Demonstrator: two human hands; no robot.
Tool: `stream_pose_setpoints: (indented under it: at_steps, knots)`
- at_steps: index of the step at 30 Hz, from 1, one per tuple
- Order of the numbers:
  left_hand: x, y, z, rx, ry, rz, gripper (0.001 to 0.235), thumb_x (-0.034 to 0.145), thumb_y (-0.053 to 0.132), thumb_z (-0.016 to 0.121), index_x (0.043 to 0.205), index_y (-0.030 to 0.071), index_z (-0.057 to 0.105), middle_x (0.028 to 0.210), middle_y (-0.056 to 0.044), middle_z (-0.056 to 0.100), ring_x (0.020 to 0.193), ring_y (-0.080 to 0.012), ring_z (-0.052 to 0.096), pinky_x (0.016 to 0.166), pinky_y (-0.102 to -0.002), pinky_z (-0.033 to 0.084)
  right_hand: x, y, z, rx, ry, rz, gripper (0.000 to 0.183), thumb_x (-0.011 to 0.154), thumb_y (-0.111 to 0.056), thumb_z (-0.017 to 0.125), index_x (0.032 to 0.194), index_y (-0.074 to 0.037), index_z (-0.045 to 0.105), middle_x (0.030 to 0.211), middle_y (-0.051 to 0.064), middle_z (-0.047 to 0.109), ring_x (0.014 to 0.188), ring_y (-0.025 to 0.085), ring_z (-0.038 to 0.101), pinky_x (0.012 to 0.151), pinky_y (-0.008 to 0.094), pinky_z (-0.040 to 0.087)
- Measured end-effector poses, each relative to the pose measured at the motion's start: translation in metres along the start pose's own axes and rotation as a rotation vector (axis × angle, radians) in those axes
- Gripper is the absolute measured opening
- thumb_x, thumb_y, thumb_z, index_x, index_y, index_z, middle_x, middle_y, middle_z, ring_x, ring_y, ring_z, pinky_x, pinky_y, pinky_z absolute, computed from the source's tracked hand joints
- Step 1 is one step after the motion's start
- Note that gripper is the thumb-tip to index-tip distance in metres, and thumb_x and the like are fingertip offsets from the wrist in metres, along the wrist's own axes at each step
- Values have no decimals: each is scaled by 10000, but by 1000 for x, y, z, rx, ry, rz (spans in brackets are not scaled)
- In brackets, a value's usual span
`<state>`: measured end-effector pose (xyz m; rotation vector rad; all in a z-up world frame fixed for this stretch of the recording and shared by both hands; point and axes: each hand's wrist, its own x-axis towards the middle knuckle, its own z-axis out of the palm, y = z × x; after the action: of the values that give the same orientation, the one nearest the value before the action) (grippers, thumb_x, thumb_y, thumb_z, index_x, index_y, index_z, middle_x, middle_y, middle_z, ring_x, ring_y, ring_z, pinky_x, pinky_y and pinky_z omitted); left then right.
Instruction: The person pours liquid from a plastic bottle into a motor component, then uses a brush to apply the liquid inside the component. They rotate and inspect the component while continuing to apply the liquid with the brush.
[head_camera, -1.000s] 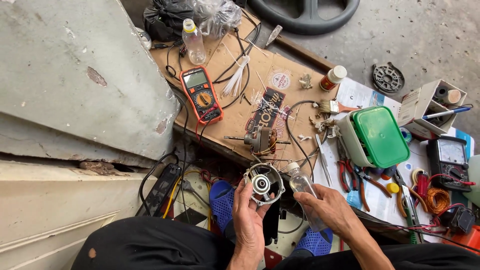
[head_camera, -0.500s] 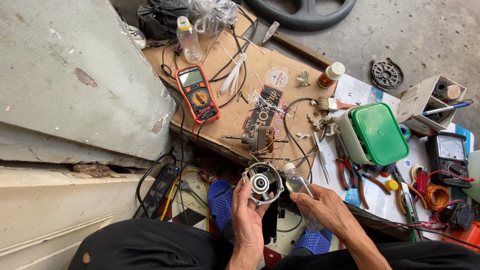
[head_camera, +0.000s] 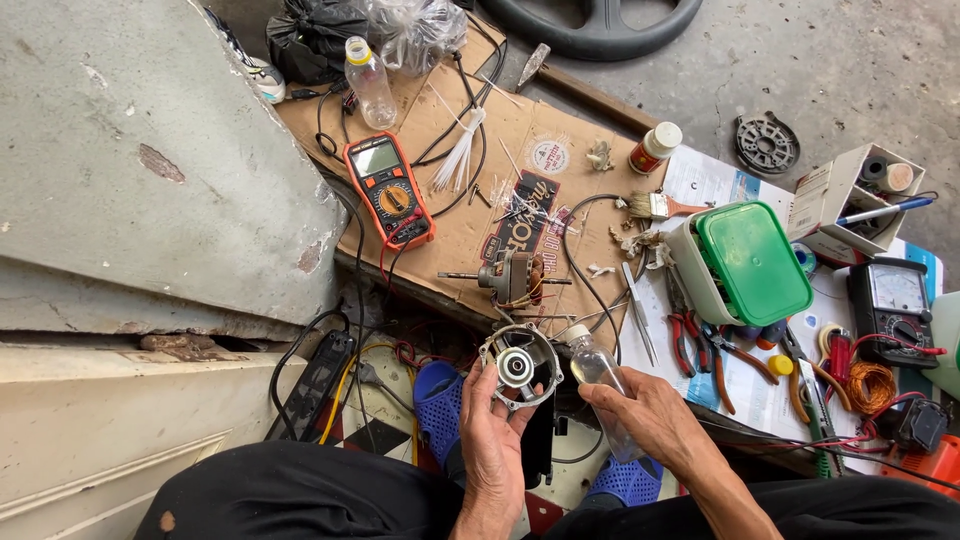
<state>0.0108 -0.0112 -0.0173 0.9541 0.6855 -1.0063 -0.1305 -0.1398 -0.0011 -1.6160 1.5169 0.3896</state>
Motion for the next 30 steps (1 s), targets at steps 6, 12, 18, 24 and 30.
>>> stream_pose_setpoints:
  at_steps: [6,12,18,24,30]
  knots:
    - [-2,-1,1,-1,-11,-2,523,1005,236,620,1503,81,648,1463,-185,701,1291,-341,656,1001,-511,628,-12,-2,-7,34,11,15,489,945,-581,710,810,-119,628,834,49,646,765,186,546,738,352,412]
    - [32,-30,-20,-83,-108,51,321,1065,168,591,1354,42,652,1340,-234,735,1193,-346,682,977,-559,601,-25,20,-55,239,243,83,403,904,-479,747,792,-101,663,774,61,687,736,194,598,726,349,436]
    - [14,-20,1,75,59,26,464,1057,280,598,1483,102,639,1374,-206,704,1176,-337,676,964,-488,611,-65,73,-180,527,850,-52,358,1007,-378,630,1136,-76,774,992,117,748,881,242,650,770,435,541]
    - [10,-27,19,198,124,-93,477,1103,300,560,1555,152,591,1539,-173,636,1378,-365,624,1082,-543,586,12,147,-230,642,956,-205,520,1052,-392,734,1410,-54,566,1223,116,678,1092,247,671,1104,453,524]
    - [39,-35,21,224,150,-191,569,1102,381,531,1630,171,502,1631,-196,515,1505,-414,530,1171,-617,558,135,204,-196,523,957,-52,584,960,-357,864,1366,-74,552,1343,159,722,1211,314,710,1097,498,553]
